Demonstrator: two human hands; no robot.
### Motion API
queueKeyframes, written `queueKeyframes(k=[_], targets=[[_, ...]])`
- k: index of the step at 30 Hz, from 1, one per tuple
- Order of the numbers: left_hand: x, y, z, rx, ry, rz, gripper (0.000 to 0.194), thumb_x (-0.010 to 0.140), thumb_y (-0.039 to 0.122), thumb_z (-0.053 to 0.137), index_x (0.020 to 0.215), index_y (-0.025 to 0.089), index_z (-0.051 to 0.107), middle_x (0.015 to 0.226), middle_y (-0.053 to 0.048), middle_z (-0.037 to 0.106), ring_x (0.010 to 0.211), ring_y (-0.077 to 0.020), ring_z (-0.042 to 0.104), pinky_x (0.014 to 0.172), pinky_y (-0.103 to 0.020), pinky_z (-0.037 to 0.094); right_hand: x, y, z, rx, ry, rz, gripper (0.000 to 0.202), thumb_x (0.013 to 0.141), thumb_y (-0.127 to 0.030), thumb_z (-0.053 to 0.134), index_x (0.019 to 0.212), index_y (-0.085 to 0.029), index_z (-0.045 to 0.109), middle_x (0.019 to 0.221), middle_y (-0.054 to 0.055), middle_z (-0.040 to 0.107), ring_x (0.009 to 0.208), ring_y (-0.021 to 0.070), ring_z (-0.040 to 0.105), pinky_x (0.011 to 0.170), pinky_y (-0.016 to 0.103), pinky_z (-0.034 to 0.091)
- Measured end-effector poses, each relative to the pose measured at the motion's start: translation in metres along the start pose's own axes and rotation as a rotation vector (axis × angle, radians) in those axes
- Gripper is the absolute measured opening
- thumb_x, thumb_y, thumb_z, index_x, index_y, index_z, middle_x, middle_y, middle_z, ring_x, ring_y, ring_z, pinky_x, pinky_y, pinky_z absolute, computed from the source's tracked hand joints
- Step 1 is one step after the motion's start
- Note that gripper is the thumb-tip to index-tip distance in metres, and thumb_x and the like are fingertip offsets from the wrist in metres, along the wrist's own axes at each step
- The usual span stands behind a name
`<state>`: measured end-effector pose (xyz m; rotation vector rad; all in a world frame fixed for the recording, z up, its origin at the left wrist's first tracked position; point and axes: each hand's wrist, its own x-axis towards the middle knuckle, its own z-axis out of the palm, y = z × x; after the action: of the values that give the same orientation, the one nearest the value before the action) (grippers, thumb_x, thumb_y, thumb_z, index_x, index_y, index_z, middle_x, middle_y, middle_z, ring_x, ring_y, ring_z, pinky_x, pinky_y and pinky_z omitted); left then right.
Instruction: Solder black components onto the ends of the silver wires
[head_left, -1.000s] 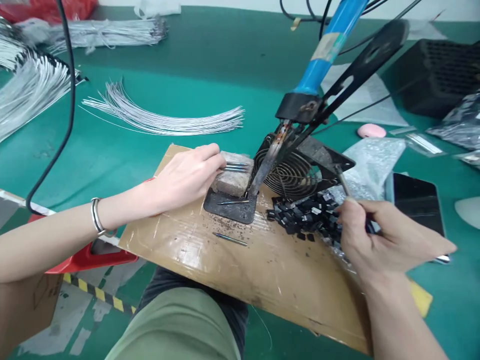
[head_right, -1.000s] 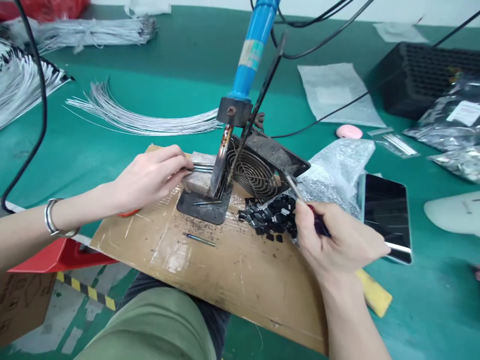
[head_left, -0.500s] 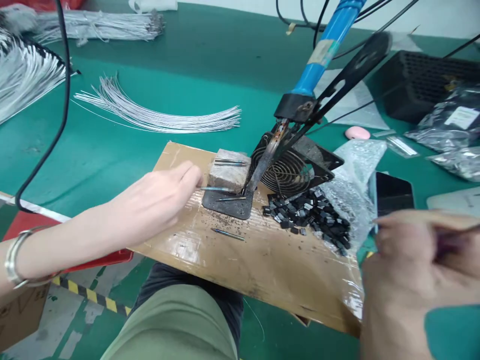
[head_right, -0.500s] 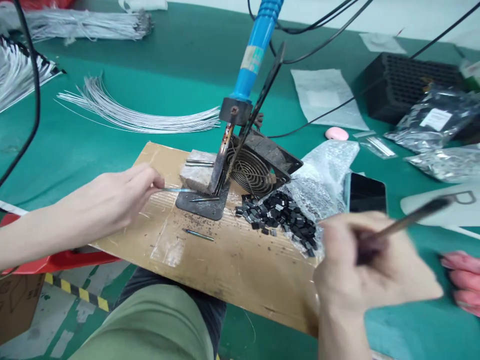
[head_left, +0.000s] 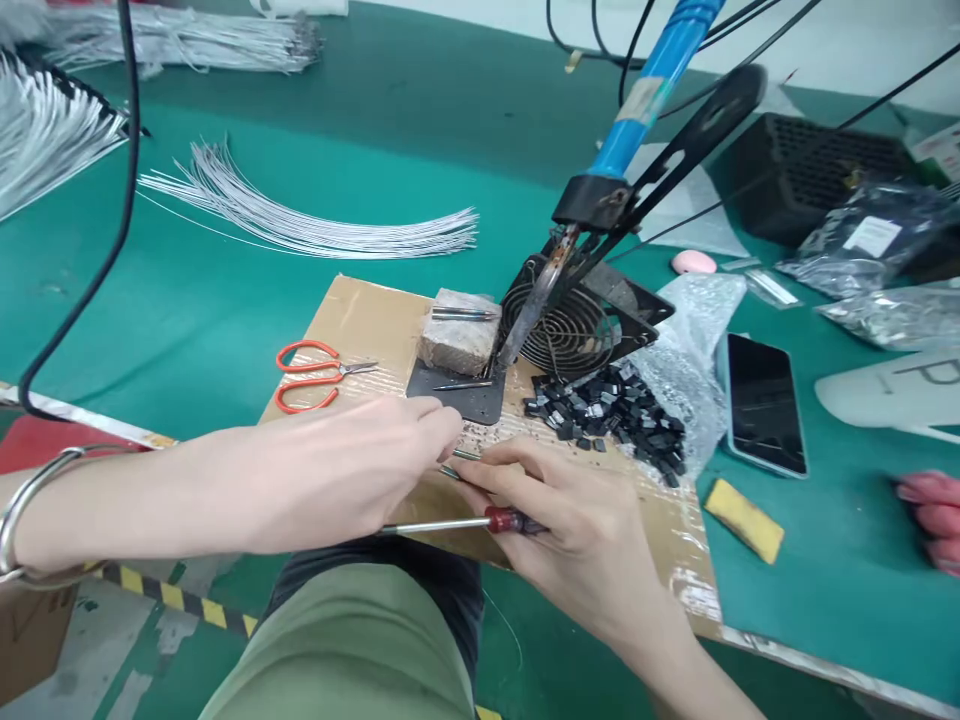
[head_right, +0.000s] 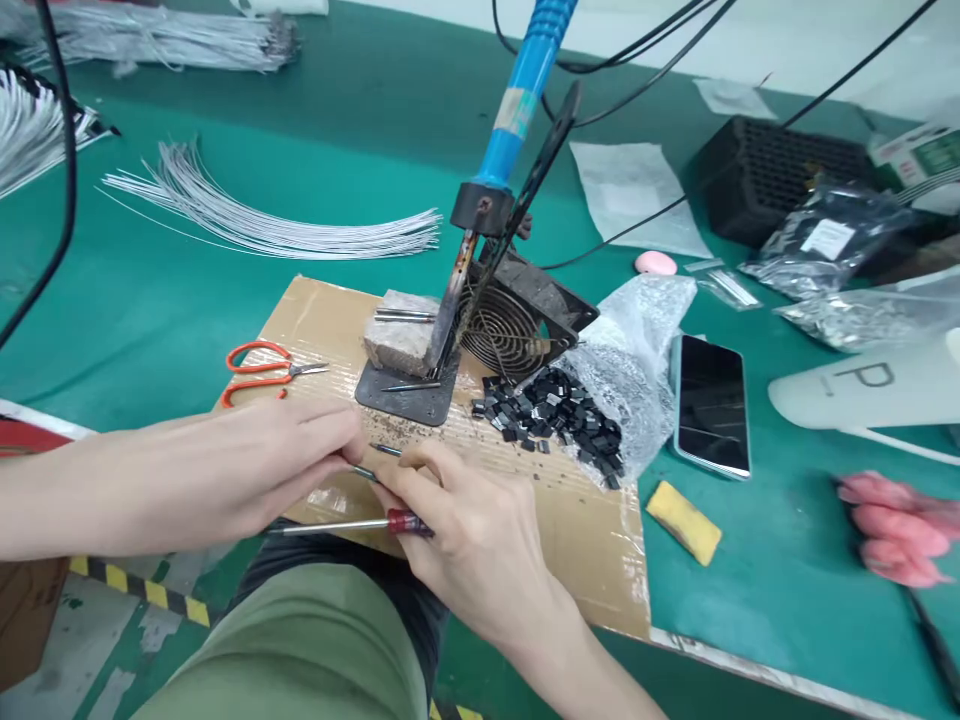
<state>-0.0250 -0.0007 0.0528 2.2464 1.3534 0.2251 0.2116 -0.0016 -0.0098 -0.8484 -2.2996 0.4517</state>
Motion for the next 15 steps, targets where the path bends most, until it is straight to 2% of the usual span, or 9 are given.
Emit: queueKeyframes(k=[2,3,5,7,10,12,15], targets=[[0.007,-0.001,-0.002,-0.136,-0.059,-0.012,0.014,0.1,0.022,0.058,0.095,0.025,0.072,0.084,-0.002,0.074,0.074,-0.019,0.069,0.065,-0.027,0.048,-0.003,0.001,0.002,0.092,0.034,0.064,0.024,0.095,-0.007,0.064,0.104,-0.018,0.084,0.09,0.005,0.081,0.07,0.0157,0.077,0.06,0.025,0.057],[0.01,-0.003,-0.001,-0.238,-0.052,-0.042,0.013,0.101,0.025,0.059,0.1,0.025,0.072,0.082,-0.001,0.074,0.072,-0.0181,0.069,0.063,-0.027,0.048,-0.004,0.002,0.003,0.182,0.072,0.125,0.024,0.093,-0.008,0.068,0.104,-0.021,0.085,0.09,0.004,0.082,0.07,0.0147,0.076,0.061,0.024,0.057],[0.013,-0.008,0.008,-0.479,0.046,-0.154,0.013,0.101,0.033,0.063,0.103,0.023,0.071,0.077,0.001,0.073,0.066,-0.0162,0.068,0.062,-0.025,0.05,-0.008,0.004,0.009,0.374,0.214,0.326,0.021,0.089,-0.012,0.077,0.1,-0.027,0.086,0.087,0.0,0.083,0.065,0.0127,0.072,0.056,0.022,0.054],[0.014,-0.01,0.026,-0.745,0.14,-0.286,0.018,0.098,0.037,0.068,0.101,0.02,0.07,0.072,0.001,0.071,0.064,-0.0153,0.068,0.063,-0.025,0.053,-0.012,0.005,0.016,0.58,0.404,0.571,0.015,0.084,-0.02,0.086,0.093,-0.032,0.087,0.085,-0.001,0.083,0.065,0.0133,0.071,0.052,0.022,0.051],[0.014,-0.005,0.06,-0.987,0.123,-0.419,0.02,0.094,0.036,0.071,0.099,0.017,0.073,0.064,0.001,0.067,0.059,-0.0148,0.065,0.059,-0.025,0.052,-0.014,0.005,0.029,0.934,0.61,0.839,0.011,0.08,-0.034,0.091,0.089,-0.03,0.087,0.081,0.002,0.082,0.066,0.0146,0.072,0.048,0.02,0.045],[0.014,0.004,0.077,-1.113,0.103,-0.432,0.017,0.093,0.033,0.072,0.097,0.016,0.073,0.063,0.001,0.066,0.058,-0.0139,0.064,0.059,-0.024,0.051,-0.013,0.003,0.037,1.093,0.653,0.92,0.017,0.078,-0.038,0.092,0.088,-0.026,0.086,0.076,0.002,0.078,0.05,0.0085,0.059,0.041,0.018,0.034],[0.016,0.016,0.087,-1.214,0.094,-0.406,0.014,0.092,0.03,0.072,0.097,0.016,0.073,0.062,0.001,0.066,0.058,-0.0125,0.062,0.058,-0.022,0.048,-0.008,-0.001,0.044,1.162,0.68,0.965,0.022,0.077,-0.039,0.093,0.087,-0.022,0.083,0.067,-0.001,0.072,0.036,0.0004,0.028,0.036,0.019,0.017]])
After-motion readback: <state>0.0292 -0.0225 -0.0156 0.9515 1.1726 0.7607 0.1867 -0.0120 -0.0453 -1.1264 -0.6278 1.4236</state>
